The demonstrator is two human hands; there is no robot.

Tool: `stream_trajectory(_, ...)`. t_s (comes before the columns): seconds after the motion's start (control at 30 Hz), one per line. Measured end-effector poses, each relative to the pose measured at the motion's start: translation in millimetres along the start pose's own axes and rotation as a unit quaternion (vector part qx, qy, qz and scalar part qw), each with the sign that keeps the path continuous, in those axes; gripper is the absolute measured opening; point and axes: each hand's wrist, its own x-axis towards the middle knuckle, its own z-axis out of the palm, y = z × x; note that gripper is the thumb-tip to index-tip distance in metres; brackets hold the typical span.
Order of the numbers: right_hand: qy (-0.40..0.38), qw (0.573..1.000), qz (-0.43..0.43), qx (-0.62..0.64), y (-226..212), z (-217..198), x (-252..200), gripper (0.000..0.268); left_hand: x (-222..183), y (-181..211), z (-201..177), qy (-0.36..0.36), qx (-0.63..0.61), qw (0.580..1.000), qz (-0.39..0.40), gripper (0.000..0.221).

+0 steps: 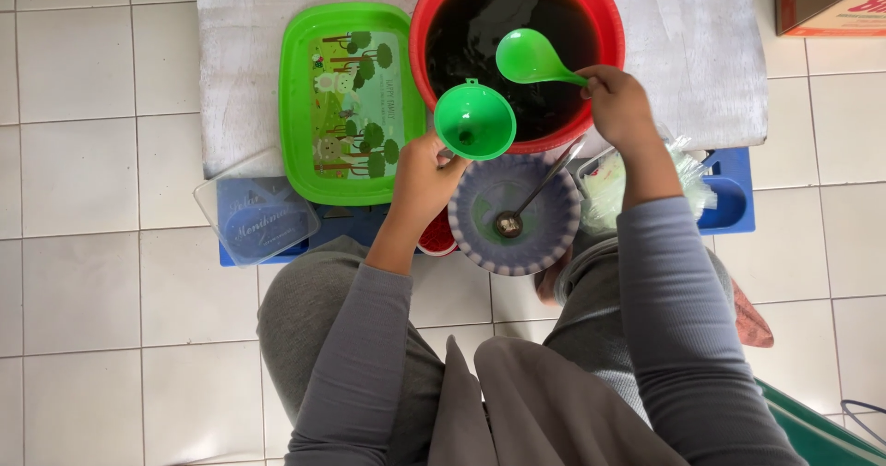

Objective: The person fills small plastic bags with a dark liquid using a funnel and a ladle, then ties the bags closed by hand.

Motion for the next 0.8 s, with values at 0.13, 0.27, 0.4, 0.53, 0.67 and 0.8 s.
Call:
stream_trajectory(0.13, 0.016, 0.999, -0.044, 0.011, -60, -49, -52, 0.035, 2, 6, 2, -0.007, 0.0, 1.0, 0.0, 0.02)
stream_trajectory(0.27, -0.002, 0.99, -0.12, 0.073, -106, -84, -92, 0.033, 2, 28, 4, -0.005, 0.022, 1.0, 0.014, 0.007)
stream_trajectory(0.4, -0.029, 0.983, -0.18, 0.029, -131, -101, -116, 0.03, 2, 31, 8, 0.0, 0.001, 1.0, 0.015, 0.009)
stream_trajectory(0.53, -0.035, 0.975, -0.217, 0.013, -137, -108, -124, 0.03, 3, 32, 9, 0.0, 0.004, 1.0, 0.008, 0.018)
stream_trajectory(0.67, -0.028, 0.962, -0.271, -0.012, -146, -111, -128, 0.026, 5, 34, 10, -0.002, 0.019, 1.0, -0.017, 0.028)
stream_trajectory(0.8, -0.027, 0.953, -0.301, -0.025, -149, -111, -129, 0.024, 5, 28, 13, 0.009, 0.02, 1.0, -0.023, 0.047)
